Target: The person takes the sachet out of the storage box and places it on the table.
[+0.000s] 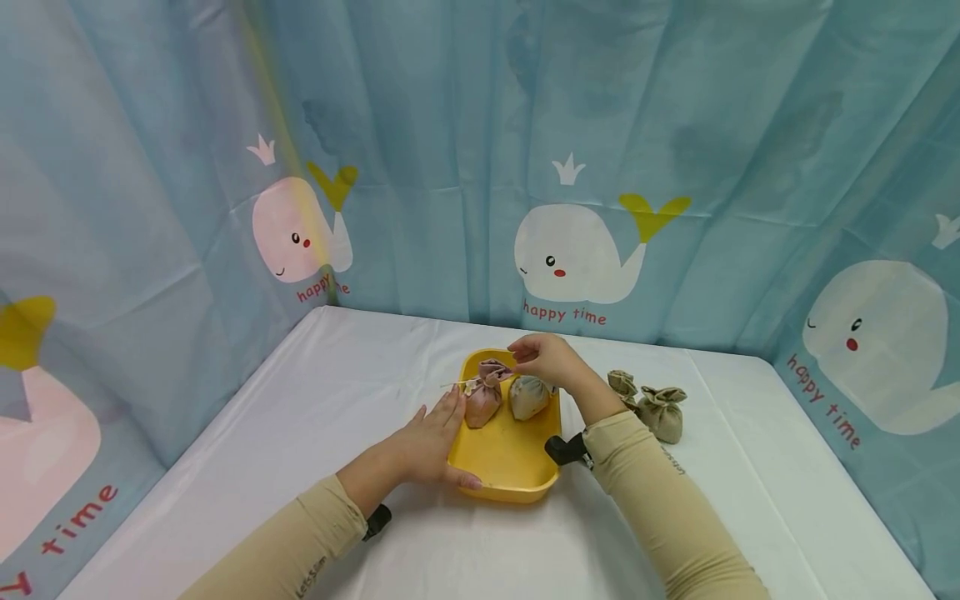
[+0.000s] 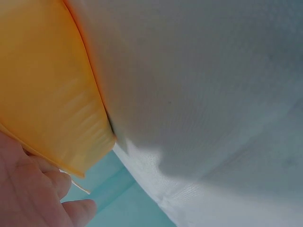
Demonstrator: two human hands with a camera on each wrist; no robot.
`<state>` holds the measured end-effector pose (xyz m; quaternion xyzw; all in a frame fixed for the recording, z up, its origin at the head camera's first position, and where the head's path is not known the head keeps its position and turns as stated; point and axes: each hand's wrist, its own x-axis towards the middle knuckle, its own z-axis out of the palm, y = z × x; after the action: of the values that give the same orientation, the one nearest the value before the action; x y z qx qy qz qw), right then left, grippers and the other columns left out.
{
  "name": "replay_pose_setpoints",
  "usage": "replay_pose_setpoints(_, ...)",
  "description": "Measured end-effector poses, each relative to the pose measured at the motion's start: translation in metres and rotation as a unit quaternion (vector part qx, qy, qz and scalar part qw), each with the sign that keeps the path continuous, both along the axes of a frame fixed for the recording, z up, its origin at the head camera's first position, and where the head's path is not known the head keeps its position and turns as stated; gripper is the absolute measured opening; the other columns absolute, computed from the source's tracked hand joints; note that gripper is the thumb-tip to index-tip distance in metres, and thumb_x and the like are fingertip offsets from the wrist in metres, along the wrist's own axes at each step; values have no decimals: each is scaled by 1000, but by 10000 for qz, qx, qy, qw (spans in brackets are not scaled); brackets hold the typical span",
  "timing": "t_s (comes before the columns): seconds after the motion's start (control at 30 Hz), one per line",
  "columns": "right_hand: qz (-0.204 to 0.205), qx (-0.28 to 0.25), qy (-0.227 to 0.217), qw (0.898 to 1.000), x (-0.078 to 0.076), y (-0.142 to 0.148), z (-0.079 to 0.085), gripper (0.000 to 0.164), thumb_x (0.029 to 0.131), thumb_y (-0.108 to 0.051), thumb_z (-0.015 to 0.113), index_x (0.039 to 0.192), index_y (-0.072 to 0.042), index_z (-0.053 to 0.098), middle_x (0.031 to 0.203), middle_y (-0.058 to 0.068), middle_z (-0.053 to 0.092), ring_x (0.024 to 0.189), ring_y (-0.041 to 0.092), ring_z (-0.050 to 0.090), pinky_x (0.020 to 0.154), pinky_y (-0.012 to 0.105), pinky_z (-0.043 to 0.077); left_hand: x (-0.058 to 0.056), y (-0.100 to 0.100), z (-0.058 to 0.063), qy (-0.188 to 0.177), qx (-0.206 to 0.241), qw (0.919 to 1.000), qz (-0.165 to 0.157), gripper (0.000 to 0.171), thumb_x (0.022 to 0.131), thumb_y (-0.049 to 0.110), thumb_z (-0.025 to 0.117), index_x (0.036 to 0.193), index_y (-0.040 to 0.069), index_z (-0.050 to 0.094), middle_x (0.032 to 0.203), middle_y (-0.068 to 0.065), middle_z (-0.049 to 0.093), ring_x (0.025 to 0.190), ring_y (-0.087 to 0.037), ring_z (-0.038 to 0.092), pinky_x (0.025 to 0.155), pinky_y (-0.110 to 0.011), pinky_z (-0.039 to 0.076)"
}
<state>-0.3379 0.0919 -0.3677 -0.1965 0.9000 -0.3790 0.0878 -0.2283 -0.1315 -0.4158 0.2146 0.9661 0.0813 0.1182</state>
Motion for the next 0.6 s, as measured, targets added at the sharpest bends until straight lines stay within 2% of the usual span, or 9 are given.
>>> replay_pose_setpoints(0.2,-14,79,54,10000,0,-6,-5,38,81,-14,71,117,-6,62,106,9,64,97,20,59,87,36,47,1,0,0,36,7,10000,-4,133,54,88,42,146,4,-1,153,-11,-9,140,-23,-3,108,-52,13)
replay_pose_setpoints(0.4,-55,230,-86,9997,-4,-13,-17,40,80,-17,72,117,-8,62,102,5,65,95,18,59,88,36,47,0,-1,-1,89,24,9999,-63,132,55,88,42,146,3,0,153,-12,-8,140,-24,-3,108,-52,14)
replay_pose_setpoints(0.5,-59,344,-88,9994,-5,-16,-21,33,80,-19,71,111,-9,65,96,2,66,90,17,59,86,35,47,0,-1,-1,106,48,9999,-76,131,55,88,42,146,3,0,153,-12,-8,140,-24,-2,108,-52,14)
replay_pose_setpoints(0.6,-90,425,-63,9990,-4,-19,-22,20,81,-19,71,99,-11,70,87,-1,67,82,15,58,79,32,49,1,-1,-1,94,59,9999,-57,132,55,88,42,146,3,0,152,-12,-9,140,-23,-2,108,-52,14)
